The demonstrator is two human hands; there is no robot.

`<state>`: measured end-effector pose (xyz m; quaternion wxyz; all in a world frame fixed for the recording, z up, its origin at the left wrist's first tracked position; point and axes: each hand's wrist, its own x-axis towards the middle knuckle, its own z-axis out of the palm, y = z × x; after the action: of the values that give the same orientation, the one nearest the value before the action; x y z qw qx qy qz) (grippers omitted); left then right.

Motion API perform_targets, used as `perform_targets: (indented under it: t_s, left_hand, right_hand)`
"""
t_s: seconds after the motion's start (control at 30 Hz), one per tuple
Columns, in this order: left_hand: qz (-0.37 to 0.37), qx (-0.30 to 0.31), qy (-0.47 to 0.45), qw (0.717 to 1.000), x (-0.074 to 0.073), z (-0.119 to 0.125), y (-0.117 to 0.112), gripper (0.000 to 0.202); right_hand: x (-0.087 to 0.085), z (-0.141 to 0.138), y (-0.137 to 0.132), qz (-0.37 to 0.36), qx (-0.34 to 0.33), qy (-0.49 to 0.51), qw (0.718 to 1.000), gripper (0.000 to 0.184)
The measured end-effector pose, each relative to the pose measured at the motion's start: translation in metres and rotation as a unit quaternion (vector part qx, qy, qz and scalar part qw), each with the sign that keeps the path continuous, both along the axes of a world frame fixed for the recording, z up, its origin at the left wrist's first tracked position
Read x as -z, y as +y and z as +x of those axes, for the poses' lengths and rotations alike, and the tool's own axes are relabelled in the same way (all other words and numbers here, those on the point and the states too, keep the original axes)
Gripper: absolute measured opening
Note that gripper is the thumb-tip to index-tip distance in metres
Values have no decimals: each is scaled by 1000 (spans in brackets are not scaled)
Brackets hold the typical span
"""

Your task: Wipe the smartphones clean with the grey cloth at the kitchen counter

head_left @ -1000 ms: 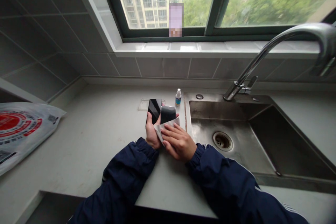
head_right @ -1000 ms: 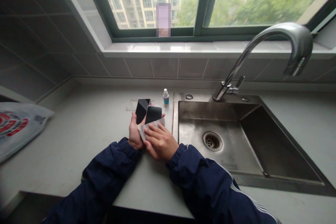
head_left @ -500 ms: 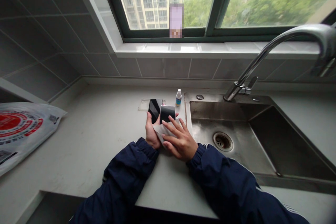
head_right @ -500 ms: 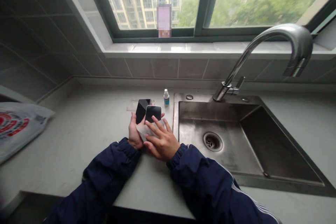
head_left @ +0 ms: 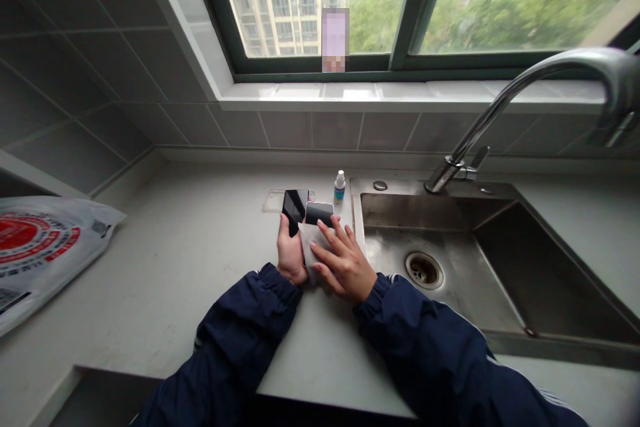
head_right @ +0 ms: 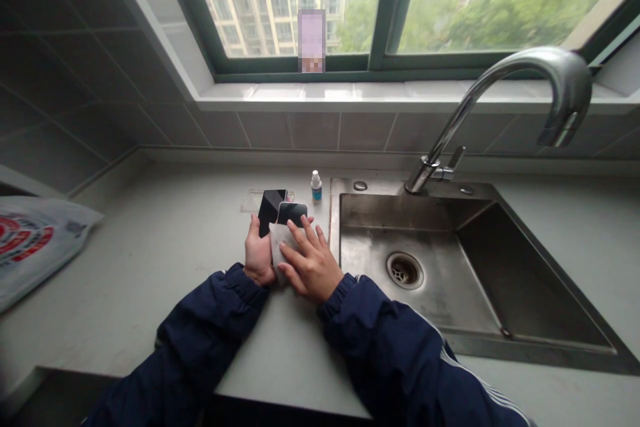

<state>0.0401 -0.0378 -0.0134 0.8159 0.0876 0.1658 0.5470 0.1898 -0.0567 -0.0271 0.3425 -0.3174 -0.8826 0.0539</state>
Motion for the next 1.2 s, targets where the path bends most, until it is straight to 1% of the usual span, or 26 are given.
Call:
perform_targets:
  t_s: [0.1,0.17,0.23,0.3,0.43,0.5,0.57,0.63,0.73,0.8,0.9,0.97,1.07,1.13,1.2]
  left_hand:
    - [12,10,20,1000,0,-1,-1,87]
    - [14,10,36,999,-1,-2,-2,86]
    - [8,6,45,999,-2,-2,-4,86]
    - [5,1,49,999,-3,-2,-5,87]
    - [28,16,45,998,-2,-4,-4,85]
    - [34,21,45,998,0,-4,-2,86]
    - [30,14,42,999,1,-3,-1,87]
    - [23,3,38,999,2,-2,-1,87]
    - [16,9,43,999,-1,-2,-2,86]
    - [15,12,42,999,-2,-1,-2,86]
    - [9,8,21,1000,-2,-1,-1,88]
    - [6,14,8,1000,-1,-1,0,89]
    - [17,8,13,1000,0,-3,2,87]
    - [24,-1,28,999,0,-4,3,87]
    - [18,4,43,999,0,-6,3,90]
  right_hand:
    - [-2,-1,-3,3,-43,-23,999,42]
    - [-4,-1,-4,10,-61,-20,998,36]
    - [-5,-1,-5,15,-59,-6,998,29]
    - [-6,0,-5,17,-55,4,998,25]
    - [-5,-1,-5,12,-75,-9,997,31]
    - [-4,-1,-4,8,-68,-12,998,32]
    - [-3,-1,-3,4,-42,-5,999,32]
    - [-3,-1,-3,4,-32,4,999,31]
    - [-3,-2,-4,9,-62,-4,998,33]
    - [-3,-2,-4,4,-61,-17,998,36]
    - [-2,-1,-3,-16,-20,-30,999,44]
    - [-2,-1,-3,-20,-15,-31,999,48]
    - [-2,-1,-4,-4,-51,-18,999,50]
    - [-1,-3,-5,9,-81,-5,997,46]
    - [2,-4,-5,11,-98,0,995,42]
